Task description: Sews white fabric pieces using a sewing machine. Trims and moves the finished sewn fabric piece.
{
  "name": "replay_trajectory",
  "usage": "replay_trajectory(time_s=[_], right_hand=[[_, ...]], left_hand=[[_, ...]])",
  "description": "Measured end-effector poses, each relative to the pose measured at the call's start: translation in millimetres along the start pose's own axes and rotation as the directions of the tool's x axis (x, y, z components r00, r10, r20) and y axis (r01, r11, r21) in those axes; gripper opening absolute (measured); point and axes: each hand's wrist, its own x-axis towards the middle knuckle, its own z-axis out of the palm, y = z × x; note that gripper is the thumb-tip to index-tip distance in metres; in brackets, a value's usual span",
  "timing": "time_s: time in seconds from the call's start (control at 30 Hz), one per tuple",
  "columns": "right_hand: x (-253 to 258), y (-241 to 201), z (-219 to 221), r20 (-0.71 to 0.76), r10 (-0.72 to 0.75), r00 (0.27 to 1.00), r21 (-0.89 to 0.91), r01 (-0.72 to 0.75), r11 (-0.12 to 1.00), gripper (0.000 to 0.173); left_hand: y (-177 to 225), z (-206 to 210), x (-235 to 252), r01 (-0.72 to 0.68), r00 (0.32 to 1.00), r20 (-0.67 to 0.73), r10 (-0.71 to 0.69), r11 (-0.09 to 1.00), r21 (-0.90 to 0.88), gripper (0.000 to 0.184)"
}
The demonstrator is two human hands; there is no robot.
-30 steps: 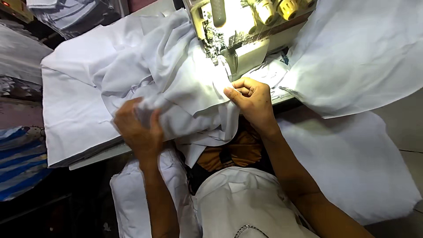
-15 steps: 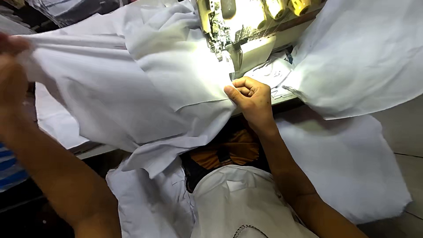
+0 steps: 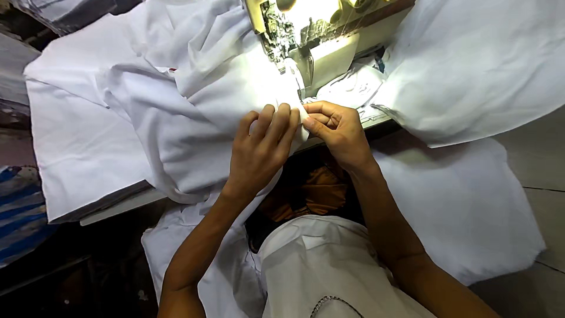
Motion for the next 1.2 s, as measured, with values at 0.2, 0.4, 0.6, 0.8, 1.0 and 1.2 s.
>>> replay_trajectory(time_s=[0.2, 0.4, 0.6, 0.8, 1.0, 1.2], right_hand=[[-1, -1, -1, 0.032, -0.009, 0.999, 0.039, 0.008, 0.999, 0.025], [-3, 3, 0, 0.034, 0.008, 0.999, 0.11, -0.012, 0.994, 0.027], [-8, 1, 4, 0.011, 0.012, 1.0, 0.095, -0.013, 0.995, 0.027], [-6, 0, 8, -0.034, -0.007, 0.999, 0.051, 0.009, 0.999, 0.025], [-5, 0, 11, -0.051, -0.009, 0.999, 0.057, 0.012, 0.998, 0.025], [2, -2, 10, -0.055, 0.054, 0.997, 0.131, -0.046, 0.99, 0.024]], left_hand=[[0, -2, 7, -0.027, 0.997, -0.07, 0.025, 0.999, -0.026, 0.024], [5, -6, 6, -0.05, 0.984, -0.174, 0.026, 0.99, -0.133, 0.018], [18, 8, -4, -0.027, 0.976, -0.217, 0.008, 0.996, -0.088, 0.019], [19, 12, 0, 0.008, 0.972, -0.232, -0.025, 0.997, -0.072, 0.018], [20, 13, 4, 0.038, 0.976, -0.211, -0.05, 0.997, -0.063, 0.018], [19, 6, 10, 0.046, 0.993, -0.107, -0.052, 0.997, -0.055, 0.019]])
